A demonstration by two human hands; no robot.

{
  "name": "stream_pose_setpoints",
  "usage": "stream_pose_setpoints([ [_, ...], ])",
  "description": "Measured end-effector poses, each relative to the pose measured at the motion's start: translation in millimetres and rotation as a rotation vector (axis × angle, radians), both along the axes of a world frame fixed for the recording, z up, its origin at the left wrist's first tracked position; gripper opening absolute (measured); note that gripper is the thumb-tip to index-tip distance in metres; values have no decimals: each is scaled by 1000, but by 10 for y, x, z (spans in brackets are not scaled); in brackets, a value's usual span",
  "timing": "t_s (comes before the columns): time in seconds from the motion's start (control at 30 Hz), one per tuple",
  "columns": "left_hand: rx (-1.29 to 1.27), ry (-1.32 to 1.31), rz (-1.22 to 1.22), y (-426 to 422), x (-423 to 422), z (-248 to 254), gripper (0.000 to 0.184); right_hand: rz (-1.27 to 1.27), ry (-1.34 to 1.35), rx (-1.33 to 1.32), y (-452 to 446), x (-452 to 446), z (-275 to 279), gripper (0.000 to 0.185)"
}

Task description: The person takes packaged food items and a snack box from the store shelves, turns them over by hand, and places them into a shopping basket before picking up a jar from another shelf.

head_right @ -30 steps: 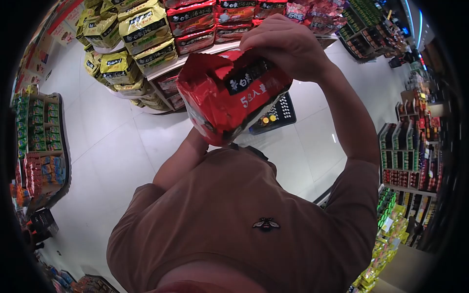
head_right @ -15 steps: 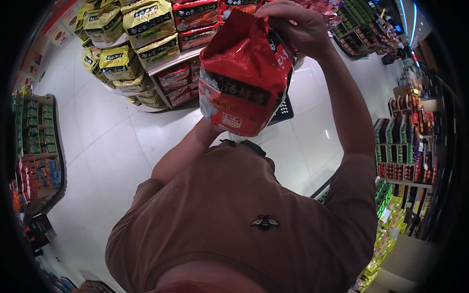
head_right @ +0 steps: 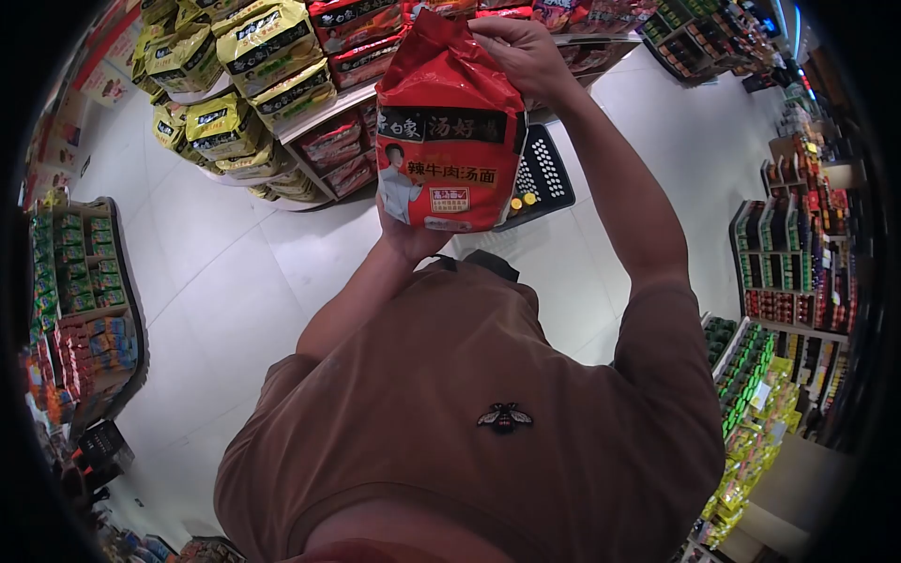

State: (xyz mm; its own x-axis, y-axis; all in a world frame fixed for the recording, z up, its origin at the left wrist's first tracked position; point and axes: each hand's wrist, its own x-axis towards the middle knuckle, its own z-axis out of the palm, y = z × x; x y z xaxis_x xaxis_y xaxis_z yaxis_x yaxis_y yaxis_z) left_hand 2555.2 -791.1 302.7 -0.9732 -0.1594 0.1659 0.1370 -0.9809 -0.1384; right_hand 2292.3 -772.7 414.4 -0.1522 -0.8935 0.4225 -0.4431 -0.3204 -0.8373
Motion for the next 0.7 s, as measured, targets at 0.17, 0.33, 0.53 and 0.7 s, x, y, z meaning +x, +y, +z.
stream_pose_setpoints([
  [0.17, -105, -179, 59, 102, -169, 89, 72, 12, -32, -12, 165, -103, -27, 24],
  [0.33, -150, -246, 89, 282, -456, 198, 66, 50, -87, -24, 408, -387, -44, 26],
  [0.53, -214, -210, 204, 447, -906, 138, 62, -63, 111, -194, 760, -654, 78, 52],
  [0.7, -309, -90, 421, 583, -1337, 42, 62, -13, -831, -189, 1305, -630, -433, 61],
])
